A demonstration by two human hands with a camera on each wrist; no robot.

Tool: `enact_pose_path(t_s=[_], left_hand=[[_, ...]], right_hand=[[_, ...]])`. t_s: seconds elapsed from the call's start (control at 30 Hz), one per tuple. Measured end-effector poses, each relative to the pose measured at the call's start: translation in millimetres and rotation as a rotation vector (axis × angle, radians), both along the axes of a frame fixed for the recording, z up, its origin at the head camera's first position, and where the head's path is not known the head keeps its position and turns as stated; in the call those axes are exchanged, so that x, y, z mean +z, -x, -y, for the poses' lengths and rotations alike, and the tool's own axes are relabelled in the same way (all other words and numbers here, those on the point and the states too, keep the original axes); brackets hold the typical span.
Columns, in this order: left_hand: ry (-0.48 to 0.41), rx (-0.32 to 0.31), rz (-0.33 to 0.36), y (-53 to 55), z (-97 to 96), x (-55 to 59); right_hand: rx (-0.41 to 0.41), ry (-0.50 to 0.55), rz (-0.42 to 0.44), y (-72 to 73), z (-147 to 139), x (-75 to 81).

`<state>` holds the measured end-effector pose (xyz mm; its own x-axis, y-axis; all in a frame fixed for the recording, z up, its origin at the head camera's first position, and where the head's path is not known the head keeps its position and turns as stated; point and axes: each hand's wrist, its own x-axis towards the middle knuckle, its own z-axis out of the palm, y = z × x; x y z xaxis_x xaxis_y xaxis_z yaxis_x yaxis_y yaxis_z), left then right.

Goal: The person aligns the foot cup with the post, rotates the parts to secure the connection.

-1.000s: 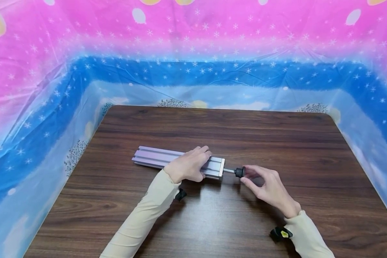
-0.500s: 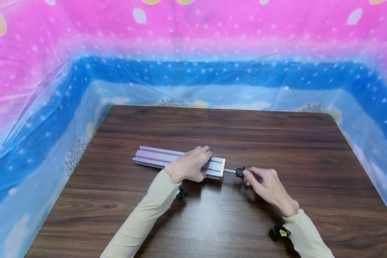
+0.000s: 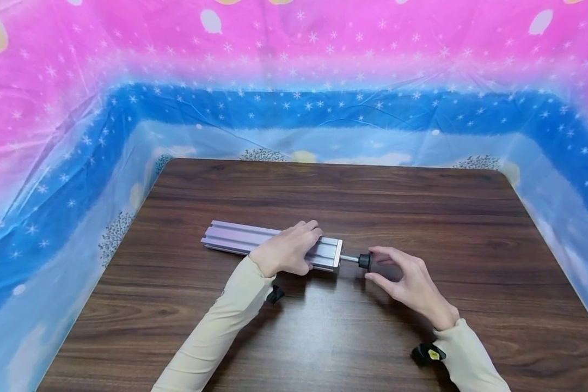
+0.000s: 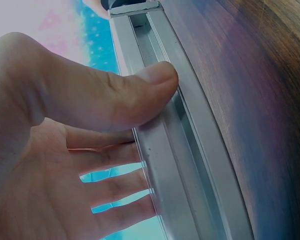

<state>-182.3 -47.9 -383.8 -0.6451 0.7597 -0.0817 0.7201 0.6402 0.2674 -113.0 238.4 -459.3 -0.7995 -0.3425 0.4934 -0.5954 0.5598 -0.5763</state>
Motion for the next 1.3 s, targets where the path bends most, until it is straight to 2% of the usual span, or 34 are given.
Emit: enact_pose_path(t_s=[0.5,0.83,0.97,1.2,1.3], left_hand=[[0.004,0.010,0.005,-1.0,-0.3,-0.6],[-0.004,0.021,0.026,-2.4,0.0,0.0],[-0.004,0.023,0.032,-2.3,-0.6,0.0],[-0.005,0.021,0.030,-2.4,-1.1,1.1],[-0.002,0.016,0.029,-2.4,-0.9,1.0]], right_hand=[[-0.078,-0.030,0.188,0.2,3.3,0.7],[-0.093,-0.041,0.202,0.9,6.4,1.4],[-0.083,-0.044,0.161,-0.9,3.9,0.0],[0.026,0.005,-0.045,-0.9,1.9,-2.8],[0.040,0.026,-0.094,-0.6,3.3,-3.7]])
